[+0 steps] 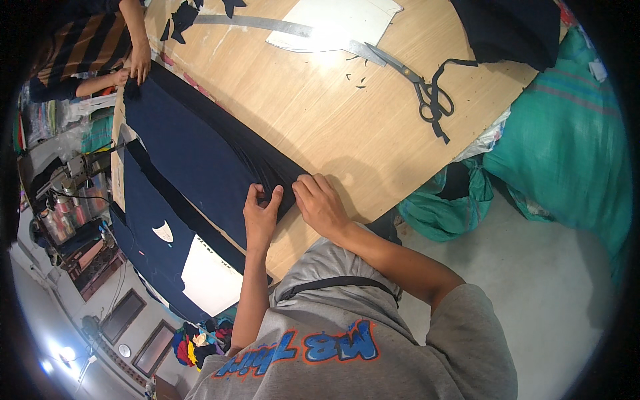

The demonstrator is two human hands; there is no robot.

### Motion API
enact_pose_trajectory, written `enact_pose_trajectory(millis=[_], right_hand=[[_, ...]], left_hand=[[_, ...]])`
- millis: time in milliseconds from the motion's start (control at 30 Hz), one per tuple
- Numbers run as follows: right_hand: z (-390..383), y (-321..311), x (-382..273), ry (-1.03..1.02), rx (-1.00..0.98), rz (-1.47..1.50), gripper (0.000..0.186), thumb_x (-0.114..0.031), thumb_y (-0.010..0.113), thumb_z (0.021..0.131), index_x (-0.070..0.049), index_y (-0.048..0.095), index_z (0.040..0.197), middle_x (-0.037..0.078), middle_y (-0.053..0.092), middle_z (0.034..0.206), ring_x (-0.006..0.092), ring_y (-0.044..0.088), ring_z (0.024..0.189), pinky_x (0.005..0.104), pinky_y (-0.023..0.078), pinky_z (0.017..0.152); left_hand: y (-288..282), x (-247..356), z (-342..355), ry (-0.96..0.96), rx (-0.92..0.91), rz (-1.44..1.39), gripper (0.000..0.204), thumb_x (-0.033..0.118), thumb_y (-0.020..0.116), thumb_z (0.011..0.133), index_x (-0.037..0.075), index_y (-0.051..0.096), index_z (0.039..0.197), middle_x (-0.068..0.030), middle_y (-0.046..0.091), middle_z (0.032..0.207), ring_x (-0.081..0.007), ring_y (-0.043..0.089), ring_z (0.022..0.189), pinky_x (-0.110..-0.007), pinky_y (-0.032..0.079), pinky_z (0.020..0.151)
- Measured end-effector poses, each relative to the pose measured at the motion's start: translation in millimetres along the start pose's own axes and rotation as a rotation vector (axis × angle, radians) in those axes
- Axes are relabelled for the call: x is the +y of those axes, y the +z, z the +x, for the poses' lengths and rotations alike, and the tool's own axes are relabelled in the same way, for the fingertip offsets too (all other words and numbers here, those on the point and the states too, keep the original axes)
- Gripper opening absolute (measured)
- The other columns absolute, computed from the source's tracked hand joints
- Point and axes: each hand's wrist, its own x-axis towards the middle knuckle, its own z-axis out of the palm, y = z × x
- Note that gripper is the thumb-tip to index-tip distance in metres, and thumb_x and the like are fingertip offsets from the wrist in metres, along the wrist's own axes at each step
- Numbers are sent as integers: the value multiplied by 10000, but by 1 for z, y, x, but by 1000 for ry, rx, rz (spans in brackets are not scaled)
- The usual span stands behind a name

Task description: The person handles dark fabric pieces on a worktable, aligns them with paper patterns, and uses scissors to trim edges. A coworker operates a sewing machine nearby. The person repeatedly folds, aligns, and cuts fabric pieces, then places them into a green sack.

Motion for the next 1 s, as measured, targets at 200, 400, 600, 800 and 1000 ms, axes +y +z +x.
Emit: enact_pose_trajectory(millis=[200, 400, 600, 800, 1000], right_hand=[[0, -1, -2, -23, 31, -75, 174, -56, 740, 936, -19, 672, 1092, 113, 656, 1129, 315, 614, 1047, 450, 500, 925], [1, -3, -3, -45, 22, -120, 157, -53, 733, 939, -25, 674, 1082, 107, 659, 1108, 301, 607, 1003, 437, 479, 891], [-2, 2, -1, -13, 10, -107, 197, -44, 775, 910, -52, 658, 1068, 89, 654, 1090, 313, 597, 1022, 454, 469, 918], [-3, 5, -2, 25, 31, -19, 225, -31, 781, 888, -44, 641, 1063, 113, 653, 1069, 336, 607, 1030, 465, 476, 927], [0, 3, -11, 163, 43, 9, 265, -34, 750, 927, -36, 600, 1145, 147, 643, 1105, 366, 600, 1051, 490, 483, 974]], left_hand=[[0, -2, 0, 7, 17, -6, 414, 310, 845, 995, 1, 570, 1007, -30, 553, 842, -103, 457, 669, -308, 420, 590], [0, -1, 0, -4, 18, -6, 429, 315, 852, 985, -15, 578, 1006, -56, 568, 837, -125, 473, 674, -322, 443, 597], [0, 0, -1, -12, 21, -24, 432, 318, 853, 983, -15, 579, 1005, -55, 561, 834, -126, 476, 672, -327, 443, 598], [2, -4, -1, 14, 34, -45, 431, 316, 857, 980, -16, 585, 1014, -54, 572, 843, -126, 475, 667, -321, 446, 598], [3, -8, -2, 17, 42, -63, 430, 324, 856, 980, -16, 596, 1028, -65, 589, 851, -129, 485, 670, -321, 457, 604]])
